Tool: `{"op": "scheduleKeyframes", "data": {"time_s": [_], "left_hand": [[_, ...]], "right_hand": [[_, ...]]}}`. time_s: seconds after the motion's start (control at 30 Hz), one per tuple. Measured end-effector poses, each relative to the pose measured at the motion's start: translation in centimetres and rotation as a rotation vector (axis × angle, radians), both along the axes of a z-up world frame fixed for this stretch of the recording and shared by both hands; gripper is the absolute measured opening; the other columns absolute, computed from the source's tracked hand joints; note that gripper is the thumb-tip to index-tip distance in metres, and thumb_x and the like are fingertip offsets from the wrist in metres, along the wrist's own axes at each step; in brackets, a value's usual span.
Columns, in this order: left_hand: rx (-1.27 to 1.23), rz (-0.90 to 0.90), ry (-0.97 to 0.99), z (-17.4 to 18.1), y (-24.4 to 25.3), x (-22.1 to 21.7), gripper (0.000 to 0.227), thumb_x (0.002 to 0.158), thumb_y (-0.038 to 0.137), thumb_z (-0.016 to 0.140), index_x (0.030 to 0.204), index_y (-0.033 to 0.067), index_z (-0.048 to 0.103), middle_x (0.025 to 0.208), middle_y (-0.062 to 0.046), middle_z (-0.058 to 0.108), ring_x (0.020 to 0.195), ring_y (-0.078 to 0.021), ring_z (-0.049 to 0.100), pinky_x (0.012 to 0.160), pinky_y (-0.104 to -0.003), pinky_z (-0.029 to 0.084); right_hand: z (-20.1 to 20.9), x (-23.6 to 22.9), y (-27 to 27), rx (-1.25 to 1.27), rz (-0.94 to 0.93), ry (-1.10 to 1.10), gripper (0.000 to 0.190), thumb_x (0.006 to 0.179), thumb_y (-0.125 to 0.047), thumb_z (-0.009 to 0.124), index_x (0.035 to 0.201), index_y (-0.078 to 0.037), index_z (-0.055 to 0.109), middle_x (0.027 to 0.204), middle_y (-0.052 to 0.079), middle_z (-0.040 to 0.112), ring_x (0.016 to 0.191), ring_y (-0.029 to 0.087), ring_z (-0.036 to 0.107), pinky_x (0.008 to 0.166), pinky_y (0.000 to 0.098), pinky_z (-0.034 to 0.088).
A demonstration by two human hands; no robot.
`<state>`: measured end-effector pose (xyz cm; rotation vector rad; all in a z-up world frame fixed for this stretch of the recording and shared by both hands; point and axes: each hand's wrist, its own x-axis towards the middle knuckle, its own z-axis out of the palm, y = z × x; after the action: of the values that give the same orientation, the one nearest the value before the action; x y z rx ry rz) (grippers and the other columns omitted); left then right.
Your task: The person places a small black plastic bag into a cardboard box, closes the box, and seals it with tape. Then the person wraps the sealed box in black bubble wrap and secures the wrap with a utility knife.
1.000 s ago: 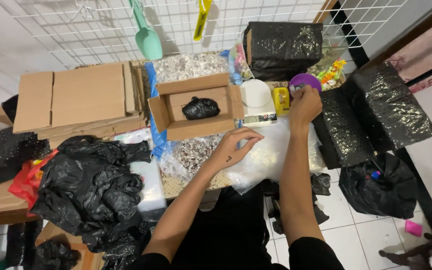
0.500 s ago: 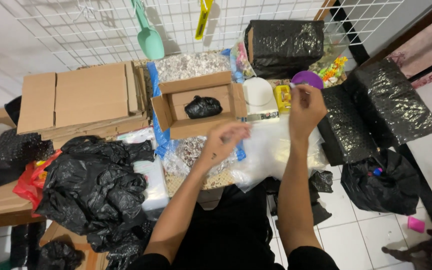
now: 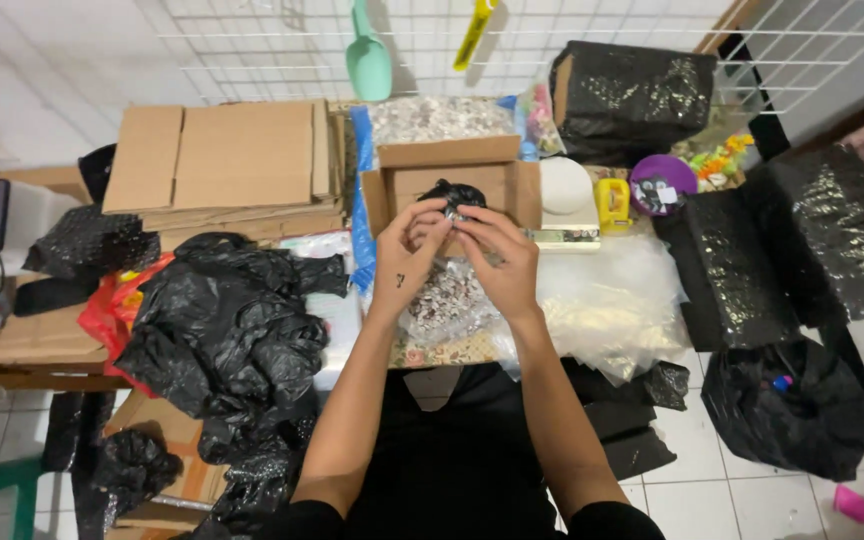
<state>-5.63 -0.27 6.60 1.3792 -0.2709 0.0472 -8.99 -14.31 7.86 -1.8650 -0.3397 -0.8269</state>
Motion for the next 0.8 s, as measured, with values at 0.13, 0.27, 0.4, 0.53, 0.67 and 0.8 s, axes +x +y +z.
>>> {"op": "scheduleKeyframes", "data": {"time_s": [0.13, 0.27, 0.4, 0.53, 0.67, 0.8], "left_hand": [[-0.073, 0.036, 0.024, -1.2, 0.6, 0.2, 0.025, 0.095, 0.008, 0.073, 0.119, 0.0011, 0.07, 0.097, -0.013, 0.074, 0.084, -0.0117, 0.072, 0.078, -0.024, 0.061], [0.26, 0.051, -0.167, -0.6, 1.1, 0.2, 0.028, 0.096, 0.009, 0.074, 0.123, 0.0063, 0.068, 0.093, -0.013, 0.077, 0.087, -0.0258, 0.077, 0.079, -0.035, 0.061], [0.479, -0.009, -0.295, 0.5, 1.2, 0.5, 0.03, 0.098, 0.014, 0.071, 0.128, 0.0104, 0.066, 0.096, -0.012, 0.078, 0.094, -0.0292, 0.076, 0.086, -0.042, 0.059], [0.559, 0.123, -0.451, -1.6, 0.6, 2.3, 0.031, 0.099, 0.016, 0.069, 0.13, 0.0146, 0.065, 0.097, -0.009, 0.076, 0.092, -0.0298, 0.074, 0.086, -0.043, 0.057], [0.375, 0.316, -0.478, -4.4, -0.5, 4.0, 0.024, 0.097, 0.008, 0.07, 0.12, 0.0123, 0.071, 0.101, -0.004, 0.072, 0.095, -0.0194, 0.072, 0.083, -0.027, 0.06], [0.305, 0.448, -0.508, -1.1, 1.5, 2.4, 0.02, 0.102, 0.007, 0.062, 0.118, 0.014, 0.072, 0.104, 0.0, 0.067, 0.098, -0.0161, 0.067, 0.088, -0.028, 0.058]], "right_hand": [[-0.9, 0.3, 0.2, 0.087, 0.049, 0.103, 0.017, 0.091, 0.005, 0.074, 0.105, -0.004, 0.078, 0.116, 0.013, 0.074, 0.105, 0.027, 0.073, 0.084, 0.0339, 0.063], [0.0, 0.2, -0.1, 0.175, 0.038, 0.257, 0.023, 0.095, 0.002, 0.071, 0.118, 0.0, 0.071, 0.121, 0.018, 0.07, 0.1, 0.028, 0.073, 0.087, 0.0369, 0.061], [-0.6, 1.3, -1.0, 0.079, 0.035, 0.39, 0.027, 0.092, -0.003, 0.077, 0.118, -0.007, 0.074, 0.103, 0.009, 0.074, 0.09, 0.014, 0.068, 0.079, 0.0286, 0.06], [-1.6, 3.5, -1.6, -0.138, -0.041, 0.359, 0.017, 0.089, -0.002, 0.077, 0.105, -0.01, 0.076, 0.086, 0.008, 0.072, 0.079, 0.019, 0.069, 0.068, 0.029, 0.057], [-3.4, 7.2, -2.1, -0.286, -0.135, 0.338, 0.014, 0.084, -0.004, 0.081, 0.093, -0.011, 0.073, 0.08, 0.008, 0.074, 0.076, 0.028, 0.073, 0.067, 0.0347, 0.057], [-5.2, 10.3, -2.0, -0.351, -0.136, 0.518, 0.016, 0.085, -0.007, 0.079, 0.093, -0.012, 0.067, 0.079, 0.007, 0.075, 0.075, 0.027, 0.074, 0.073, 0.0413, 0.057]]}}
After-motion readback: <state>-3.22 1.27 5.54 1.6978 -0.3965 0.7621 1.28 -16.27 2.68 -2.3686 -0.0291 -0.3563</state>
